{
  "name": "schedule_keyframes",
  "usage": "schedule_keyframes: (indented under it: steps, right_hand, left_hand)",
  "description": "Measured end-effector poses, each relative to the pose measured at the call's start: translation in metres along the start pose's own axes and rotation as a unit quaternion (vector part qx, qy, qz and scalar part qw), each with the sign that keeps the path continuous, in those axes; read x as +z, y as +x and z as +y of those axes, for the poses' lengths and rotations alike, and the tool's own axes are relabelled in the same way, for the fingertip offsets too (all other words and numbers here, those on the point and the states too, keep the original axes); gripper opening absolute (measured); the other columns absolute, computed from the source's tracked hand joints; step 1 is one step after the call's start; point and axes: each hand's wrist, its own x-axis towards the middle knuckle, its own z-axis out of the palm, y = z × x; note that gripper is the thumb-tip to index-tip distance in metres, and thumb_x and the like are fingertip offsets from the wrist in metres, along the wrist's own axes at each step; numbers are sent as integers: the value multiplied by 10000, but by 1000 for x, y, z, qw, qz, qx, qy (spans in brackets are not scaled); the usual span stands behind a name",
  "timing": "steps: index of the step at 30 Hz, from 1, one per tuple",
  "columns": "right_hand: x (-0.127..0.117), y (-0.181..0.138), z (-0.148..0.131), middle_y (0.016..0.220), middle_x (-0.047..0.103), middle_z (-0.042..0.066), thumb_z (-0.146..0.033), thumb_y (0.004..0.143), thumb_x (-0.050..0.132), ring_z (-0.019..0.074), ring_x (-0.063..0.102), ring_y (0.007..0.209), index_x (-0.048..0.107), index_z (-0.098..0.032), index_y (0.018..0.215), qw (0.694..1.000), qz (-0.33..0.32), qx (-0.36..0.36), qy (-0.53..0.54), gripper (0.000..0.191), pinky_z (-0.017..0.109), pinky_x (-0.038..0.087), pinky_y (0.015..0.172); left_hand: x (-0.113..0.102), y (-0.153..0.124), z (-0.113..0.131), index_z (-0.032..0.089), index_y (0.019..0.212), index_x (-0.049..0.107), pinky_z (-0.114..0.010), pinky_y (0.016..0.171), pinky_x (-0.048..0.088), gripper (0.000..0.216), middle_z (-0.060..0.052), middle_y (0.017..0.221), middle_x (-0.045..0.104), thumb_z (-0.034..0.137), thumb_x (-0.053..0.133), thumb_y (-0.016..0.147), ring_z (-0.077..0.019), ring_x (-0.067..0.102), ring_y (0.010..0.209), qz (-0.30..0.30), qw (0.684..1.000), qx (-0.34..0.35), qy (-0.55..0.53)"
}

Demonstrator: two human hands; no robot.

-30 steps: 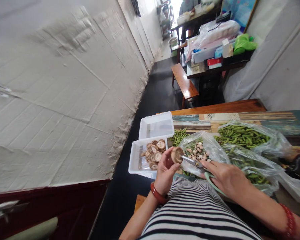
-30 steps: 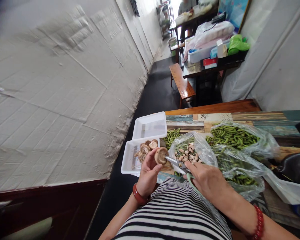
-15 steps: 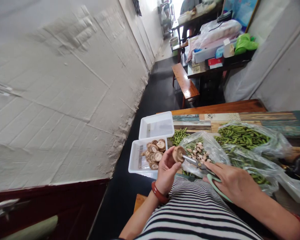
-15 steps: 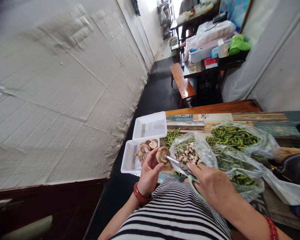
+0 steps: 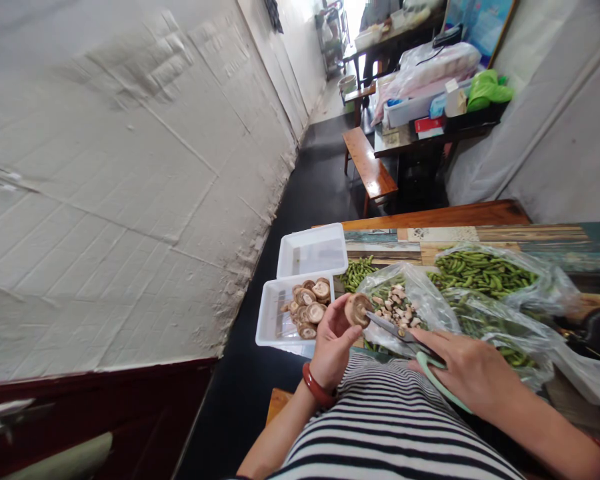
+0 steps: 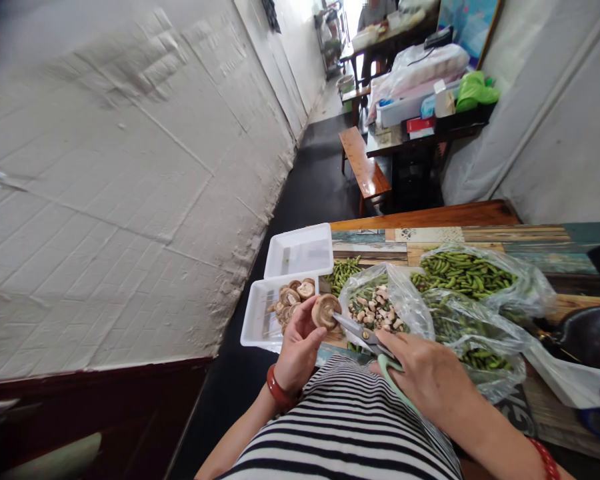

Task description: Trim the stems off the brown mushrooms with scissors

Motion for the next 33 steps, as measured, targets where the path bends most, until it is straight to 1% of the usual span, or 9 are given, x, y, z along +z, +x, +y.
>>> schedule_keyframes:
  steps: [4,7,11,17,20,23,25,29,33]
  right_hand:
    - [-3,6,-1,1170,812,105,-314,917,699,279,792,1017,746,-213,1218,994,-31,6,106,321,362,656,853]
    - [-3,6,0,1185,807,118,-288,917,692,289,793,1022,739,-201,1255,996,-26,9,90,352,375,665,840]
    - [-3,1,5,1170,810,127,-302,912,688,307,801,983,746,-193,1247,998,13,25,49,357,386,679,787]
    - [8,-6,26,1120,826,95,-364,909,678,291,806,956,772,-215,1211,994,65,62,67,350,357,673,855]
    - [14,-13,37,1086,825,79,-417,921,657,286,805,895,745,-253,1240,997,58,50,15,369,373,681,742]
    - [13,-20,43,1005,794,81,-456,960,600,269,781,774,710,-230,1293,994,67,40,-80,417,370,626,596]
    - [8,-21,42,1005,773,83,-451,990,564,252,769,781,684,-206,1336,990,80,31,-109,441,351,594,601]
    - [-6,-11,33,971,752,54,-447,1005,567,205,739,796,640,-223,1407,989,83,-45,-117,466,317,556,669]
    - [-15,3,22,935,728,57,-371,988,604,229,704,783,651,-187,1389,982,86,-66,-153,444,361,519,693]
  left_hand:
    - [-1,0,3,249,1244,711,-346,1028,522,577,-71,1277,723,265,917,706,-237,650,1179,-4,1000,-20,-11]
    - [-3,0,4,245,1242,711,-375,998,554,562,-79,1271,712,297,910,719,-250,648,1164,-11,999,-41,-27]
    - [-5,1,4,241,1263,702,-396,974,578,566,-94,1304,694,325,896,738,-263,656,1159,-16,998,-50,-45]
    - [-7,5,7,254,1316,675,-421,983,575,592,-99,1342,686,338,865,761,-289,689,1160,-21,996,-64,-65]
    - [-7,5,6,252,1300,681,-436,993,574,552,-99,1343,688,330,848,780,-293,694,1160,-17,995,-68,-64]
    - [-7,6,5,256,1290,688,-446,987,578,530,-98,1339,688,329,847,790,-286,694,1146,-16,996,-70,-58]
    - [-7,6,3,265,1284,691,-460,989,576,529,-92,1334,689,331,857,786,-291,685,1158,-16,996,-67,-49]
    - [-4,6,2,265,1303,681,-443,969,579,551,-98,1323,694,358,862,790,-297,673,1171,-13,998,-54,-12]
    - [-2,6,2,250,1296,690,-379,990,561,543,-95,1323,707,331,869,790,-267,663,1191,-8,999,-28,18]
